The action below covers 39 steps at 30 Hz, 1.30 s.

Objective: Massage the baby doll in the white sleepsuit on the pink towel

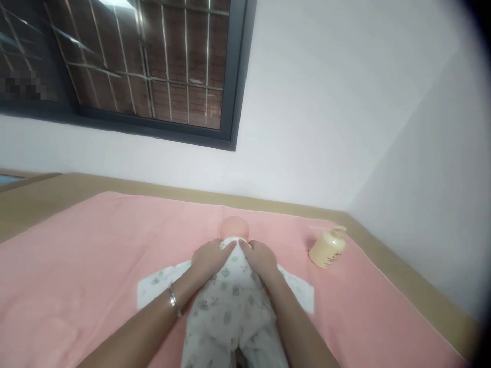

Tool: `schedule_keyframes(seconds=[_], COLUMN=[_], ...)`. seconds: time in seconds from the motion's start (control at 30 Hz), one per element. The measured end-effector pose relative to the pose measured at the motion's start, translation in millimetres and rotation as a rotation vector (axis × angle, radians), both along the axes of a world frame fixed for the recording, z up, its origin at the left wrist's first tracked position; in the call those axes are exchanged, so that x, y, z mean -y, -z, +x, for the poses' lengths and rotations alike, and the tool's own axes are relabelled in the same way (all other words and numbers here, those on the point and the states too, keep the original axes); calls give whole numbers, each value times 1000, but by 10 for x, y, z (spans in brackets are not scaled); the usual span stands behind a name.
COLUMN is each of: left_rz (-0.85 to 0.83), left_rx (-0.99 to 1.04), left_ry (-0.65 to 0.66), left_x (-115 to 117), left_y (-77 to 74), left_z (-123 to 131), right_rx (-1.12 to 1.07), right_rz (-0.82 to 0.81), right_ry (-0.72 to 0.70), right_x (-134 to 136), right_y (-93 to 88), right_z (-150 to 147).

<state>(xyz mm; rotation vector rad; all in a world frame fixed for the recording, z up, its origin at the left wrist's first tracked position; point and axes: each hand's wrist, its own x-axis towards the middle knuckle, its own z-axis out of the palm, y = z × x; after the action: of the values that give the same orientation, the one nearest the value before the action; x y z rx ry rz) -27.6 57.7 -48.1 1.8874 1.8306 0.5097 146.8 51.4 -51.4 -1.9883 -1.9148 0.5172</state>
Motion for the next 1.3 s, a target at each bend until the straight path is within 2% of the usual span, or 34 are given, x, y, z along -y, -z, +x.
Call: schedule_keyframes(seconds=[0.57, 1.3], left_rz=[10, 39], left_rx=[14, 26], left_ry=[23, 41], left_x=[-15, -11], left_y=[17, 6], left_z=[-13, -11], right_rx=[12, -4], right_rz=[-45, -19], right_ry=[18, -21], right_x=[-19, -36], right_y=[9, 31], right_z=[12, 45])
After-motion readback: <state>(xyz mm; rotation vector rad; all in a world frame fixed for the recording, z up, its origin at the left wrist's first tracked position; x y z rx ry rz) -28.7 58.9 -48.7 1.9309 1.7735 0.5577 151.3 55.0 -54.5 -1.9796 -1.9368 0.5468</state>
